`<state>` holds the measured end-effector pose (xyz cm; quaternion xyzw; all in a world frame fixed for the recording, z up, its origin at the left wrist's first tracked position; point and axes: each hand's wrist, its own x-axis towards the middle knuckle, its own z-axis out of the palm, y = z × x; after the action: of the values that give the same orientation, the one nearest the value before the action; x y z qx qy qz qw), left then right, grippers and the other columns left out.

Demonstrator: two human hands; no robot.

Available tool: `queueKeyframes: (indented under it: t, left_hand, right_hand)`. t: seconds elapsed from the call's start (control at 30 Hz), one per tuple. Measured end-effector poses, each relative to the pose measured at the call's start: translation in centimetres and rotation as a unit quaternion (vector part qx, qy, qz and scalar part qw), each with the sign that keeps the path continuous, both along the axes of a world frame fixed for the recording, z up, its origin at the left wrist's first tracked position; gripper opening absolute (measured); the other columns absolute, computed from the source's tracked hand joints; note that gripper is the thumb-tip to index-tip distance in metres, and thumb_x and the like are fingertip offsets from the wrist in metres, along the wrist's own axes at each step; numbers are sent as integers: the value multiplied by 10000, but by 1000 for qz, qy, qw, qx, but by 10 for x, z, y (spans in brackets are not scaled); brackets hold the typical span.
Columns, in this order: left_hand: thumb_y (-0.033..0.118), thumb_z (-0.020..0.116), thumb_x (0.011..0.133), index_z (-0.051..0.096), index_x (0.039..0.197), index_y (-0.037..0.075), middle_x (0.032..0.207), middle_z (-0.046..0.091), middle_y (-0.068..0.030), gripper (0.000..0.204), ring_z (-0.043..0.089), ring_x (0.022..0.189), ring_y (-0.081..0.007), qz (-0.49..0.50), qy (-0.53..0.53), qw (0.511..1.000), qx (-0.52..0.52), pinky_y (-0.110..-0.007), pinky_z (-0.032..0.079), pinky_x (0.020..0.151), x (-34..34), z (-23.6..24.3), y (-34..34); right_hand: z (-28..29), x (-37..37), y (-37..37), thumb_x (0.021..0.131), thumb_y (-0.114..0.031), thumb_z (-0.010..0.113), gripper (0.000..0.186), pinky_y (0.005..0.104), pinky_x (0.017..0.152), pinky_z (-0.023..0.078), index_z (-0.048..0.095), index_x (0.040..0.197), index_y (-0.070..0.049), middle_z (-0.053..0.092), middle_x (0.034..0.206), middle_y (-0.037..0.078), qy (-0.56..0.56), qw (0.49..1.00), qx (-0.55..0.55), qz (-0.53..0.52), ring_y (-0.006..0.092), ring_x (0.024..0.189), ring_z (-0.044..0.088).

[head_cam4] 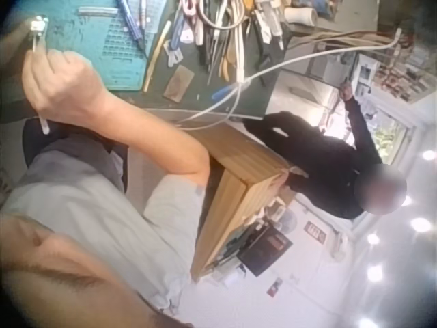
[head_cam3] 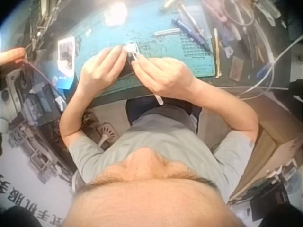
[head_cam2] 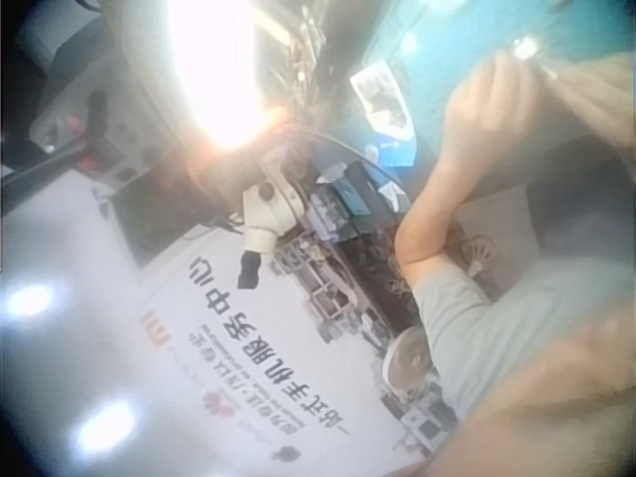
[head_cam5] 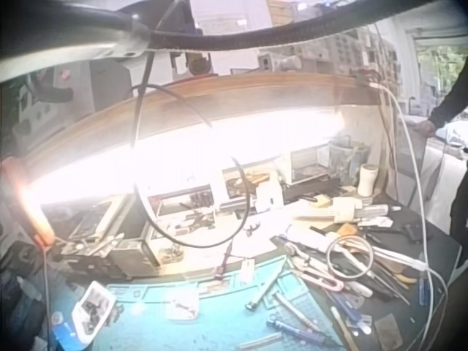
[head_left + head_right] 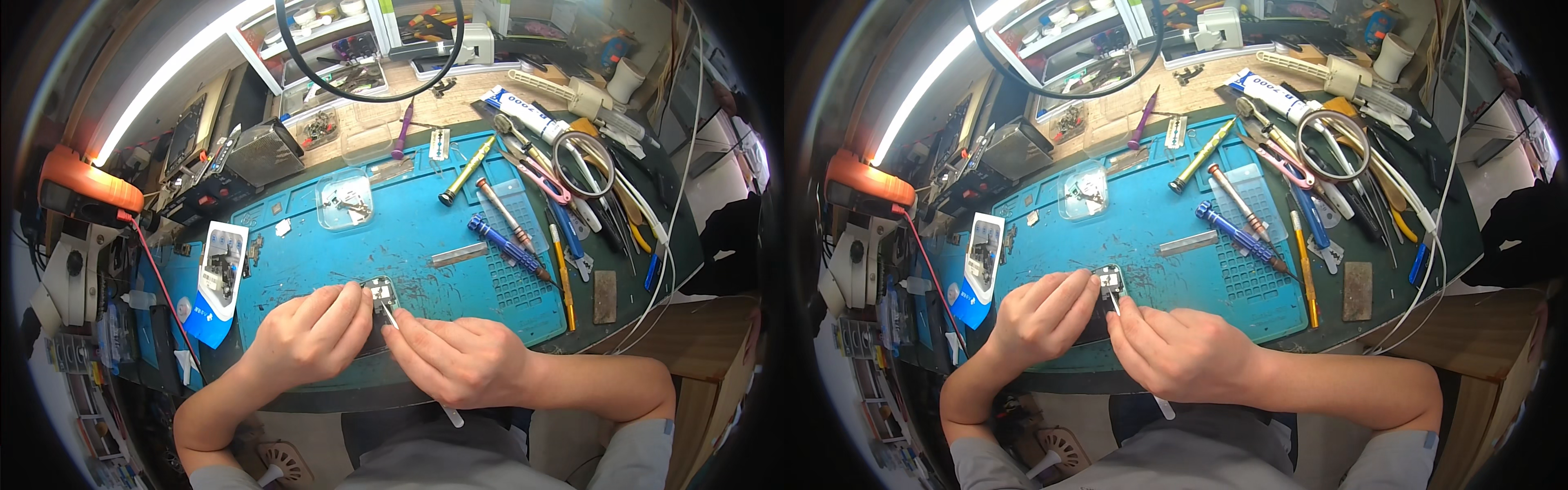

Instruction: The person disassembles a smartphone on a workbench, using a screwdriver and tweezers to remove screws and small internal components. They place removed parts into a small plastic container and continue to manipulate the phone's internal assembly.

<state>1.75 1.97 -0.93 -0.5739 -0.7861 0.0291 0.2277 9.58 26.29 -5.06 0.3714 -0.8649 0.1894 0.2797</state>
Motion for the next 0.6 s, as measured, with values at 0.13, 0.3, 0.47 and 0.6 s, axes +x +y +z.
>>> queueKeyframes:
  t: [0.13, 0.3, 0.47, 0.6]
  left_hand:
    - [71, 770, 814, 777, 1063, -12, 1062, 748, -94, 262, 744, 896, -173, 8, -7, 1000, 7, -258, 613, 686, 2, -2, -2]
    - [80, 768, 810, 781, 1064, -7, 1043, 736, -84, 268, 750, 915, -198, -5, -8, 1000, 30, -264, 628, 710, 4, -6, -1]
    - [100, 767, 832, 792, 1037, 30, 1032, 714, -59, 219, 738, 925, -222, -25, 15, 999, 37, -272, 633, 694, 2, -9, -1]
    - [107, 760, 866, 797, 1017, 69, 1019, 692, -41, 160, 731, 920, -229, -29, 43, 998, 23, -272, 637, 685, 3, -10, -1]
  right_hand:
    - [3, 0, 0, 893, -91, 758, 212, 234, 657, 589, 818, 1078, -10, 824, 1112, 149, 0, 1000, 4, 1, 174, 906, 822]
    - [-5, -1, -2, 908, -111, 750, 217, 231, 630, 558, 810, 1085, 0, 817, 1111, 157, 22, 1000, -4, -4, 155, 869, 792]
    - [-9, -4, -3, 883, -123, 716, 256, 225, 588, 500, 789, 1084, 18, 804, 1103, 168, 47, 999, -19, -3, 122, 784, 723]
    - [-9, -4, -2, 872, -128, 705, 276, 228, 595, 501, 788, 1090, 19, 803, 1115, 169, 44, 999, -16, -1, 119, 771, 710]
